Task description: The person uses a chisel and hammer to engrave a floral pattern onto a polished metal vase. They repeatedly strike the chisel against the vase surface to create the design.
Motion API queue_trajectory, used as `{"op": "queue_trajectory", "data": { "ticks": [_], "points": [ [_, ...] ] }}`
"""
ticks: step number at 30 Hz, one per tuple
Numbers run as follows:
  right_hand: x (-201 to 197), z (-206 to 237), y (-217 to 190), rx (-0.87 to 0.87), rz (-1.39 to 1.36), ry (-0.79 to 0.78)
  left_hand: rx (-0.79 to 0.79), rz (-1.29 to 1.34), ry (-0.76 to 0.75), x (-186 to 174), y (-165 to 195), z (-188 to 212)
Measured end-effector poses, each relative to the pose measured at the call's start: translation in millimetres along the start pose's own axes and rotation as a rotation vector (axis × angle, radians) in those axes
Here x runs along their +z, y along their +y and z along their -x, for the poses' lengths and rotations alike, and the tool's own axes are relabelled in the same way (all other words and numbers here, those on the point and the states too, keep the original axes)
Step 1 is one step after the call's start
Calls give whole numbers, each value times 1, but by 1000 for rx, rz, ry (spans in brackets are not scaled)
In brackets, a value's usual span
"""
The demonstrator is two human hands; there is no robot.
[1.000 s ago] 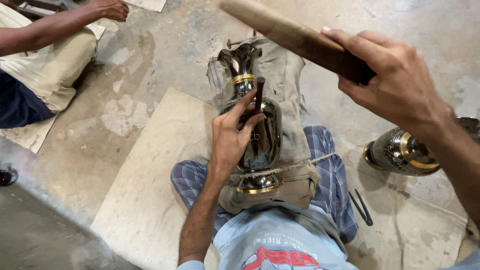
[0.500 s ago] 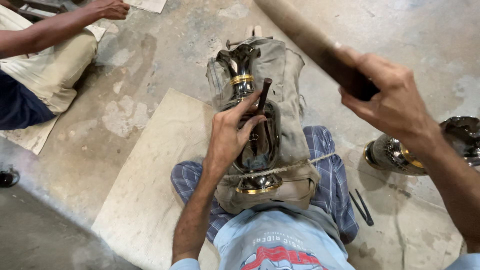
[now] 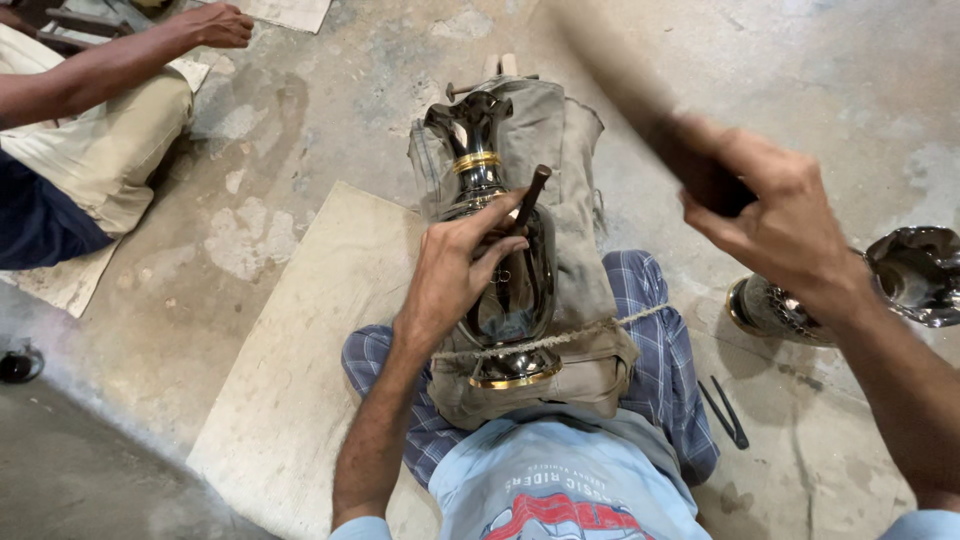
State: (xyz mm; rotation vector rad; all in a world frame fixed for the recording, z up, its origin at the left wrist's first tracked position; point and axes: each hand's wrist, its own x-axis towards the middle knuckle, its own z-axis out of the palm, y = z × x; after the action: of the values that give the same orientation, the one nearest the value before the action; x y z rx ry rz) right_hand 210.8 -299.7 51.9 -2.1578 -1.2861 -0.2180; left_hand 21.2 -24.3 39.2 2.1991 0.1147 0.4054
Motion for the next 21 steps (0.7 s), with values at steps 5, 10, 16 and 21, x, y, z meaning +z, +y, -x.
{"op": "queue_trajectory", "data": {
  "ticks": [5,10,16,21],
  "points": [
    [10,15,-3,83,44,23,-4,-22,-53,-3,3,-3],
    [15,30,-6,124,186,-47,62,-45,-96,-7,8,-6],
    [18,41,-3,68,-12,68,97,-66,-163,-8,12,-12],
    [31,56,-4,214,-355,229,74,-75,-242,-12,12,-17]
  ]
}}
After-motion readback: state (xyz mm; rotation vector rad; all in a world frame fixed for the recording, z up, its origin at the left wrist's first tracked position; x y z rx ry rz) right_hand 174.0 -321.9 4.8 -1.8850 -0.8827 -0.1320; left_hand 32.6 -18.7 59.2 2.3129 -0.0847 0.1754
